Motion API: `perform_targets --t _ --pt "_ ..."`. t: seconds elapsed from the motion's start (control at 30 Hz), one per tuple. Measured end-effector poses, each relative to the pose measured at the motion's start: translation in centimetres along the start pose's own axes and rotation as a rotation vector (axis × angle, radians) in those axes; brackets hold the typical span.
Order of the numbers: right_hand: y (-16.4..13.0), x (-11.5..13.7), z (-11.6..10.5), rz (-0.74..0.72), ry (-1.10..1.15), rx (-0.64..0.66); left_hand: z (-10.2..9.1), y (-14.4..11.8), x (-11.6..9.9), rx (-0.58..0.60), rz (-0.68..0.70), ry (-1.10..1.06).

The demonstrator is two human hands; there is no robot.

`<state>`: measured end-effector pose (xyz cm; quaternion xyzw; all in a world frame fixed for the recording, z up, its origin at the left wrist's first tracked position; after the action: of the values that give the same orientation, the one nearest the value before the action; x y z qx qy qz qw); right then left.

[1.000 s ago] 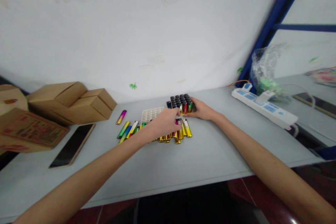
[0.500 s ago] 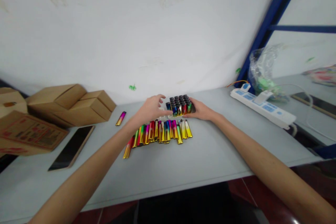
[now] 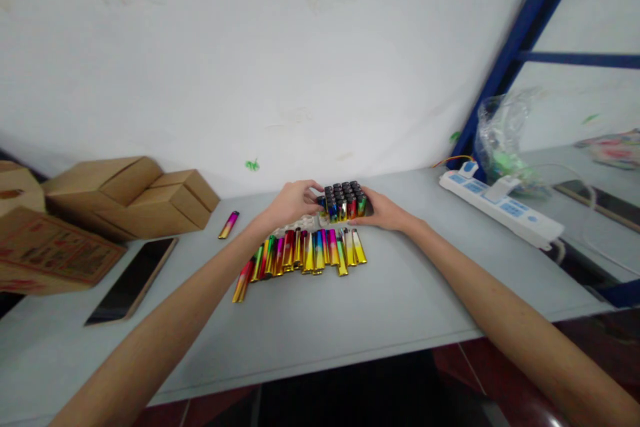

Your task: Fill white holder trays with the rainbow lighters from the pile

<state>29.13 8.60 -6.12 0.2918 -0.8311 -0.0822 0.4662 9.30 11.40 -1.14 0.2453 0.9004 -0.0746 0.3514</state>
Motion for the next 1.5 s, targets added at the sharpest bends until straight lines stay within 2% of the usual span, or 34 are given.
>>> perform_targets --t 0.1,0.2,0.27,0.37,0.43,0.5,0.6,0.73,0.83,0.9,1.0,1.07,1.13,1.33,1.4,1.5 --pt "0.0 0.2 0.0 -0.01 0.013 0.006 -1.3 -0.8 -1.1 -0.109 -0.012 -0.051" --pt "0.0 0.2 0.0 -0.011 0.017 0.01 -3.0 -2.1 -3.1 -0.215 0.014 -0.054" --pt "0.0 0.1 0.1 -0.01 0.021 0.012 -3.0 -3.3 -4.3 -0.203 0.017 -0.117" --pt "0.0 -0.1 0.1 -0.007 0.025 0.012 -0.5 -4.9 -5.4 -0.03 -0.015 -0.171" --pt "0.0 -0.3 0.1 0.008 0.018 0.007 1.8 -5.6 -6.0 0.085 -0.008 -0.083" --pt "0.0 -0.4 0.1 0.02 0.015 0.004 3.5 -5.9 -6.4 0.111 0.023 0.07" --pt "0.0 -0.3 0.1 0.018 0.023 0.01 4.7 -5.4 -6.7 0.06 0.061 0.263" --pt "0.0 -0.1 0.0 0.018 0.01 0.003 5.7 -4.9 -6.6 0.065 0.087 0.369" --pt "0.0 -0.2 0.1 0.018 0.004 0.008 5.4 -5.0 -6.6 0.061 0.103 0.398" --pt "0.1 -0.2 0.1 0.012 0.009 0.008 4.4 -5.0 -6.4 0.038 0.081 0.396" --pt "0.1 -0.2 0.0 -0.008 0.013 -0.002 1.6 -4.5 -5.2 -0.054 0.001 0.37" --pt "0.1 -0.3 0.1 -0.015 0.016 0.002 -0.4 -3.6 -4.2 -0.157 -0.027 0.357" --pt "0.1 -0.4 0.1 -0.012 0.01 0.002 -1.1 -2.3 -3.3 -0.192 -0.005 0.322" --pt "0.1 -0.4 0.1 -0.007 -0.015 -0.002 1.9 1.3 -1.5 0.066 0.076 0.097" --pt "0.0 -0.4 0.1 -0.017 -0.011 0.003 2.2 1.6 -1.6 0.09 0.077 0.034" --pt "0.0 -0.5 0.0 -0.018 -0.002 -0.001 1.2 1.4 -1.8 0.043 0.045 0.002"
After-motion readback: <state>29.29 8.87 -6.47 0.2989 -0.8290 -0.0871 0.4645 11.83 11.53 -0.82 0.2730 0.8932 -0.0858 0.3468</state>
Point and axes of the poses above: each hand's wrist, its own y-axis towards the middle knuckle, its own z-axis out of the palm, x = y × z, the point moved 8 cm from there along y, towards the middle knuckle, and after that the axes turned 6 degrees about y, right-handed, at the moved point
